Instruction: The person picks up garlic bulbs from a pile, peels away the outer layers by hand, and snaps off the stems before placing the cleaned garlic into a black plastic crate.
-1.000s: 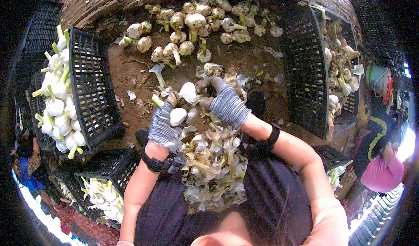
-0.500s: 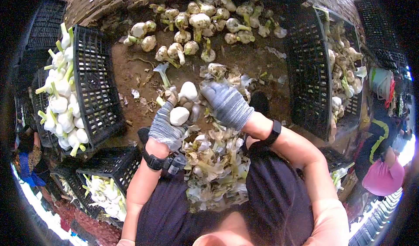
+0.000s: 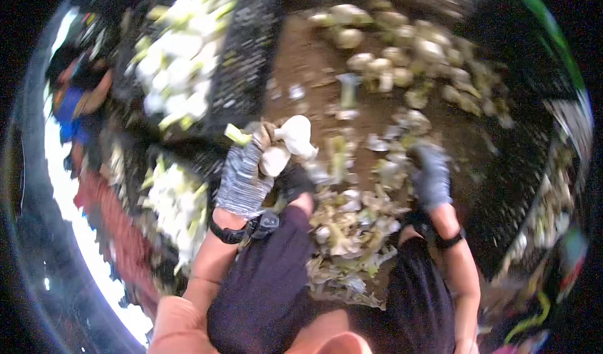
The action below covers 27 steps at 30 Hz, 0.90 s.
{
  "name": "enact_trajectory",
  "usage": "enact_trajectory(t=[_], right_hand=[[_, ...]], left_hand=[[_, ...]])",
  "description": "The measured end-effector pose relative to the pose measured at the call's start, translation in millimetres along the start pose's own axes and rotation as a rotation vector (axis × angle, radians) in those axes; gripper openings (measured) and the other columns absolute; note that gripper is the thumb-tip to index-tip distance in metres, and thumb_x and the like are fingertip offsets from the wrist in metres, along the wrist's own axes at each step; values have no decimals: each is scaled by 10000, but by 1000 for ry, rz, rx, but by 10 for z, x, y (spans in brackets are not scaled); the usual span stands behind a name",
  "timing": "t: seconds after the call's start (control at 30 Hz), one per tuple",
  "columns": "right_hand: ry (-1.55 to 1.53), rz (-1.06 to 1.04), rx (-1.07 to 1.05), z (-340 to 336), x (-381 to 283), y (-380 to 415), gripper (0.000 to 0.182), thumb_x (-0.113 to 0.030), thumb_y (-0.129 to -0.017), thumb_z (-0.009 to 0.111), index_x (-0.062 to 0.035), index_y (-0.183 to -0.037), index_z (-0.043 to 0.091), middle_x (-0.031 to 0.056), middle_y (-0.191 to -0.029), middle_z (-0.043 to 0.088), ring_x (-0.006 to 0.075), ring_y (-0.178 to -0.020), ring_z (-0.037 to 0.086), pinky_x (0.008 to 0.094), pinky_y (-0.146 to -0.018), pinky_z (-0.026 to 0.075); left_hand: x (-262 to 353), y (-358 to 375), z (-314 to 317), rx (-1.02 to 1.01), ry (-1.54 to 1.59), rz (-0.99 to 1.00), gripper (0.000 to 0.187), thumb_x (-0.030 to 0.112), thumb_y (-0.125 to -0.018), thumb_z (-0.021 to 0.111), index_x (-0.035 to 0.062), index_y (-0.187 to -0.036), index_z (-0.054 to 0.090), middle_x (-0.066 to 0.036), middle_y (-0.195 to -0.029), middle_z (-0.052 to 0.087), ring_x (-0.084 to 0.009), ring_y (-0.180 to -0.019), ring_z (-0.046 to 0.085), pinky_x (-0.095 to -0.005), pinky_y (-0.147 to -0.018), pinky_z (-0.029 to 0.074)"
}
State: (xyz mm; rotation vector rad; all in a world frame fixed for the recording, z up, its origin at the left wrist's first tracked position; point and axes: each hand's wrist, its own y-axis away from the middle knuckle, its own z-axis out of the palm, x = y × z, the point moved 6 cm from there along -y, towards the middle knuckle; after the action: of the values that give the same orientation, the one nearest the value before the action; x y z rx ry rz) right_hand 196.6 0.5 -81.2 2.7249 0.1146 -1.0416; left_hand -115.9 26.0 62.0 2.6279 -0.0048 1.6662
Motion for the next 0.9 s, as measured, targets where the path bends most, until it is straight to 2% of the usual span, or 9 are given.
enact_trajectory(t=[0.1,0.17,0.23,0.4,0.53,0.63,0.7,0.73,0.9], right_hand=[[-161,103,-18,86,105,47,336,2,-744,629,-24,-1074,570,124,-1020,626,210,-924,615,304,-811,484],[-96,115,-105,132,74,52,281,-41,-783,604,-37,-1063,586,137,-972,637,236,-893,623,320,-796,478],[-72,114,-150,199,155,87,244,-83,-806,593,-37,-1046,595,149,-955,636,259,-887,620,332,-789,472],[44,76,-164,277,111,91,235,-196,-862,555,-18,-1006,604,185,-920,627,326,-872,604,361,-779,455],[89,51,-141,251,62,113,285,-242,-874,540,-3,-1016,600,196,-924,622,328,-868,593,363,-790,449],[-169,192,-171,211,188,104,322,-247,-886,514,3,-1075,587,181,-1009,613,305,-943,566,354,-860,422],[121,-224,-9,279,462,180,281,-179,-898,486,2,-1092,579,194,-1066,589,311,-1022,531,359,-924,389],[-187,194,-24,177,392,95,252,-151,-877,506,-43,-1088,590,189,-1085,577,330,-1046,519,383,-929,386],[-63,340,211,-87,658,16,431,-255,-782,624,-86,-1165,519,235,-1201,485,389,-1087,485,432,-900,410]], left_hand=[[247,428,-962,187,-670,-68,217,158,-867,585,25,-1029,527,-98,-977,574,-231,-835,585,-307,-719,504],[260,889,-1550,446,-546,-322,351,309,-890,545,-18,-1018,549,-123,-948,592,-207,-789,600,-300,-713,535],[184,1431,-1966,1004,442,-568,435,374,-836,611,11,-1066,546,-97,-990,595,-205,-899,580,-315,-763,530],[-453,2834,-3035,1530,176,-602,309,267,-796,672,53,-990,563,-52,-916,580,-173,-828,555,-300,-704,511],[-1087,3376,-3179,1356,249,-1011,381,230,-737,686,70,-1062,567,-45,-853,588,-255,-752,553,-376,-727,483],[-1102,3219,-3292,142,-1130,-1174,453,129,-824,578,22,-1243,441,-161,-1186,544,-268,-1036,535,-315,-880,431],[-536,2527,-2967,766,-947,-713,393,111,-862,543,-6,-1229,466,-166,-1245,507,-240,-1117,501,-298,-899,424],[-343,2182,-2673,757,-849,-522,399,142,-877,526,-2,-1243,456,-131,-1238,510,-228,-1079,513,-308,-914,418],[227,659,-806,154,-233,-295,493,305,-805,635,1,-1181,539,-126,-1213,532,-203,-1094,501,-290,-917,401]])
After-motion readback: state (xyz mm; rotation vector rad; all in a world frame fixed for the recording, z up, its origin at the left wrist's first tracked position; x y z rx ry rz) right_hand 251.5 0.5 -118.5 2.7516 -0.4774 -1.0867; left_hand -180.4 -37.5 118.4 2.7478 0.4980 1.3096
